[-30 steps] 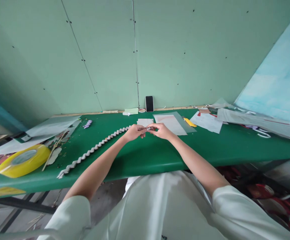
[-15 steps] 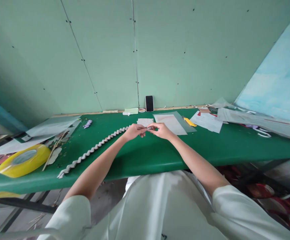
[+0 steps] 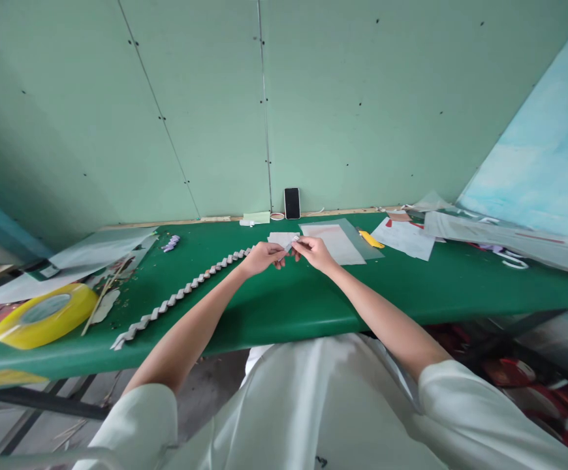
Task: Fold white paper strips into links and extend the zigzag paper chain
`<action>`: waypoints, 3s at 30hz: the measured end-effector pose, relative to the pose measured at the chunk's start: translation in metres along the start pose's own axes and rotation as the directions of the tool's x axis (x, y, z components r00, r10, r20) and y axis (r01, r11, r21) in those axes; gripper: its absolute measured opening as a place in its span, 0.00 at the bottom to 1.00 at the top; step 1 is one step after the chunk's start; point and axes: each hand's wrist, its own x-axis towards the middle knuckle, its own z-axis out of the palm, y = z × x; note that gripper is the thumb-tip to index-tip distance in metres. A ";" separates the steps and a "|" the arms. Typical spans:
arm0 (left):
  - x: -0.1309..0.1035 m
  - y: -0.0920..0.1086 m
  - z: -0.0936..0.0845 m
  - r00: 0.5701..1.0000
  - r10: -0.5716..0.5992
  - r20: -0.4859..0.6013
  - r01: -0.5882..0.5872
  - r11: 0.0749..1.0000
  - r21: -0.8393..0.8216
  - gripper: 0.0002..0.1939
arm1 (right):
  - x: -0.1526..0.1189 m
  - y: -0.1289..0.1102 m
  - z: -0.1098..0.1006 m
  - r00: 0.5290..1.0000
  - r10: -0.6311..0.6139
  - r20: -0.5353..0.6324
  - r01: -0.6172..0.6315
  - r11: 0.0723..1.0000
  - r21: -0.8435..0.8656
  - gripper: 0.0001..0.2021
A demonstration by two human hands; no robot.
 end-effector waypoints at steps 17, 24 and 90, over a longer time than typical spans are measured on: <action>-0.003 0.003 0.008 0.999 0.040 -0.013 -0.039 0.999 0.019 0.24 | 0.002 -0.010 0.008 0.999 0.034 0.001 -0.034 0.996 0.082 0.24; 0.001 -0.008 0.007 1.000 -0.025 0.013 0.026 0.995 -0.092 0.20 | 0.004 -0.006 0.006 0.999 0.045 -0.017 -0.042 0.988 0.146 0.21; -0.001 -0.001 0.008 0.999 0.012 -0.035 -0.011 0.999 0.043 0.21 | 0.001 -0.001 -0.004 0.992 0.041 0.117 -0.053 0.993 0.103 0.18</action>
